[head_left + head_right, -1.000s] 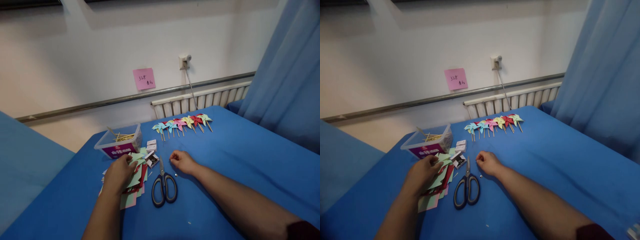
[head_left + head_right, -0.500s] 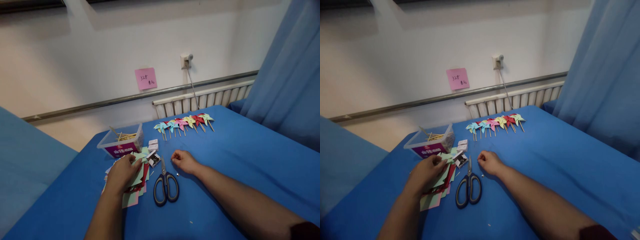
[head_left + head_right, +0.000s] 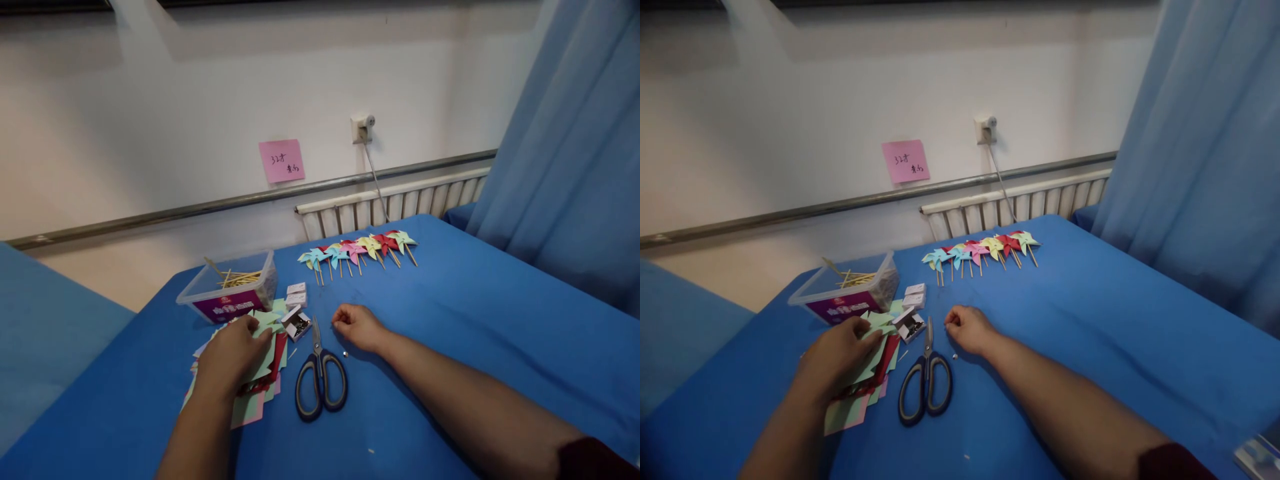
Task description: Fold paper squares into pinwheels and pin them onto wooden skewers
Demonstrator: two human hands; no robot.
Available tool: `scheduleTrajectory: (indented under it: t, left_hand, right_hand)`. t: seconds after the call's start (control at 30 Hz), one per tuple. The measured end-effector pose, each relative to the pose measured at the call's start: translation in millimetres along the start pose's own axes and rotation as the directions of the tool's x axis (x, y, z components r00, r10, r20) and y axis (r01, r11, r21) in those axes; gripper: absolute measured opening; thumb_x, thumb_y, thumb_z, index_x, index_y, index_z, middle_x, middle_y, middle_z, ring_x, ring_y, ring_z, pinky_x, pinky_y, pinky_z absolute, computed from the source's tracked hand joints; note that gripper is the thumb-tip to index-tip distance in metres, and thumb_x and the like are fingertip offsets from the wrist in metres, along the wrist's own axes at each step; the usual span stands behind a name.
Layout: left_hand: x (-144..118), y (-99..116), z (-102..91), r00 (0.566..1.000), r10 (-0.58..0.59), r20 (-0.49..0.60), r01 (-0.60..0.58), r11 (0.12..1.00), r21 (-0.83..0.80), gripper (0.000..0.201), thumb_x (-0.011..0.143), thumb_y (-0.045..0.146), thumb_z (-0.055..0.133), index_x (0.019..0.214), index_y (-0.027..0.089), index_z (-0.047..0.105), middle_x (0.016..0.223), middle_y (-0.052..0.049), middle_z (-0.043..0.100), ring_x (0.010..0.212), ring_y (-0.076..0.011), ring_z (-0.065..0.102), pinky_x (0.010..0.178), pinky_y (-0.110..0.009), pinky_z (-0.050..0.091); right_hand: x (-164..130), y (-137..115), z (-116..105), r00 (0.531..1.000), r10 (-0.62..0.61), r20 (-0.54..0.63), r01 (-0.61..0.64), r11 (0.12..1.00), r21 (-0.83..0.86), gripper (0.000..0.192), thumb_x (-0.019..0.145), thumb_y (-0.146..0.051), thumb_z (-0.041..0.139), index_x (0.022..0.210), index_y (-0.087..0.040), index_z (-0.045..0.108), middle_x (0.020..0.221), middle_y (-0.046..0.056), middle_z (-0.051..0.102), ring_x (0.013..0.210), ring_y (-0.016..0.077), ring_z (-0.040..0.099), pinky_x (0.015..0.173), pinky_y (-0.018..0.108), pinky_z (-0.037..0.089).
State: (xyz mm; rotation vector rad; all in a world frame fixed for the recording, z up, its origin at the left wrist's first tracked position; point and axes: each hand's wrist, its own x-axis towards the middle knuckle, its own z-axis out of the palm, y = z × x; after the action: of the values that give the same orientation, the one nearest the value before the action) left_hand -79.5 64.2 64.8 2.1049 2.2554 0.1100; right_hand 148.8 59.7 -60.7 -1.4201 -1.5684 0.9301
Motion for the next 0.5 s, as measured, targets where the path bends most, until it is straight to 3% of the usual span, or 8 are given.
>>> scheduleTrajectory:
  t: [0.1, 0.23, 0.5]
  left_hand:
    - [0, 0, 1.0, 1.000, 0.023, 0.020, -0.023, 1.000, 0.015, 0.040, 0.073, 0.050, 0.055, 0.098, 0.020, 0.066, 0.096, -0.014, 0.071, 0.086, -0.0343, 0.065, 0.065, -0.038, 0.044]
    - [-1, 1, 2.4, 1.000, 0.020, 0.011, -0.020, 0.999, 0.033, 0.032, 0.077, 0.043, 0.052, 0.096, 0.021, 0.066, 0.098, -0.014, 0.071, 0.088, -0.0346, 0.064, 0.067, -0.039, 0.044]
    - [-5, 2, -1.2, 1.000, 0.002, 0.010, -0.002, 1.000, -0.025, 0.035, 0.079, 0.051, 0.049, 0.089, 0.021, 0.065, 0.097, -0.012, 0.071, 0.087, -0.0307, 0.064, 0.064, -0.035, 0.041]
  right_hand:
    - [-1, -1, -1, 1.000, 0.004, 0.007, -0.004, 1.000, 0.003, 0.008, 0.076, -0.016, 0.059, 0.080, -0.020, 0.065, 0.070, -0.002, 0.065, 0.061, 0.0114, 0.057, 0.057, 0.021, 0.041]
    - [-1, 2, 0, 1.000, 0.014, 0.012, -0.014, 1.000, 0.011, 0.009, 0.077, -0.017, 0.059, 0.082, -0.020, 0.065, 0.071, -0.002, 0.065, 0.062, 0.0117, 0.057, 0.057, 0.021, 0.042]
    - [1, 12, 4, 1.000, 0.021, 0.016, -0.021, 0.999, 0.028, 0.007, 0.077, -0.019, 0.058, 0.081, -0.020, 0.064, 0.068, -0.002, 0.064, 0.059, 0.0112, 0.054, 0.056, 0.021, 0.041]
